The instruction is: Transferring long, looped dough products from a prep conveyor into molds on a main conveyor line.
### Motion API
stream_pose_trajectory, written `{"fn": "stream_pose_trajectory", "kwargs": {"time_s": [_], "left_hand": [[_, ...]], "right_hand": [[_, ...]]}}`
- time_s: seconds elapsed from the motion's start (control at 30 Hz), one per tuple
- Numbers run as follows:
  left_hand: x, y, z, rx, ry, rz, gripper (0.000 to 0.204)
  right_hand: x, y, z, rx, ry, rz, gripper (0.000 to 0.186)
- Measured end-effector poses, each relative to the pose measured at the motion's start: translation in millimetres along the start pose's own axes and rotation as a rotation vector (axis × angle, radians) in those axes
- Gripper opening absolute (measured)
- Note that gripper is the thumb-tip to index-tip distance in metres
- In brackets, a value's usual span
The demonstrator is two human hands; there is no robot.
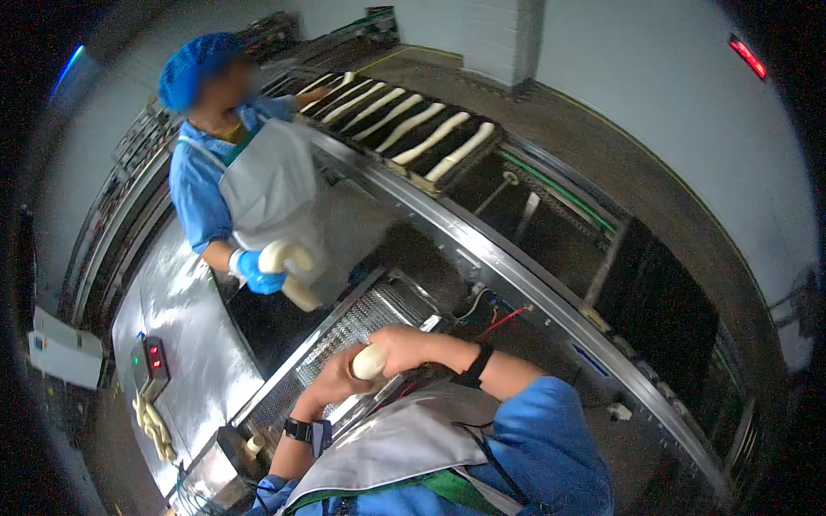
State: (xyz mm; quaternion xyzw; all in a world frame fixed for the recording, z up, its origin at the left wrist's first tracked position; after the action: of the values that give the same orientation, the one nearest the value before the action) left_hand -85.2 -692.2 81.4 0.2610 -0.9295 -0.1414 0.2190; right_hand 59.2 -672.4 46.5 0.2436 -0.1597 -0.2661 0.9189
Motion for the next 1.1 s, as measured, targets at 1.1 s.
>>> {"fn": "stream_pose_trajectory", "kwargs": {"time_s": [1.1], "left_hand": [[60,-74,201,0.266,0.3,-0.439,0.035]], "right_hand": [[262,147,-277,-0.818,-1.064,-1.583,0.082]]}}
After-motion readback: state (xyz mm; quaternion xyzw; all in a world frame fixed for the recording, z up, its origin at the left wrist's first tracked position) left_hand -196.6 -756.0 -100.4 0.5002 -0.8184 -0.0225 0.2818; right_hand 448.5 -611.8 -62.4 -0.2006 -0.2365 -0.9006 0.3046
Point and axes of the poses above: each hand's wrist, its own x-axis away from the middle knuckle, its own y-axis out of the back of the hand, z = x × y, the point moved 5 cm from there along -x, towards the middle knuckle, and after that the axes turned 15 degrees about z, right-handed, at the moved point
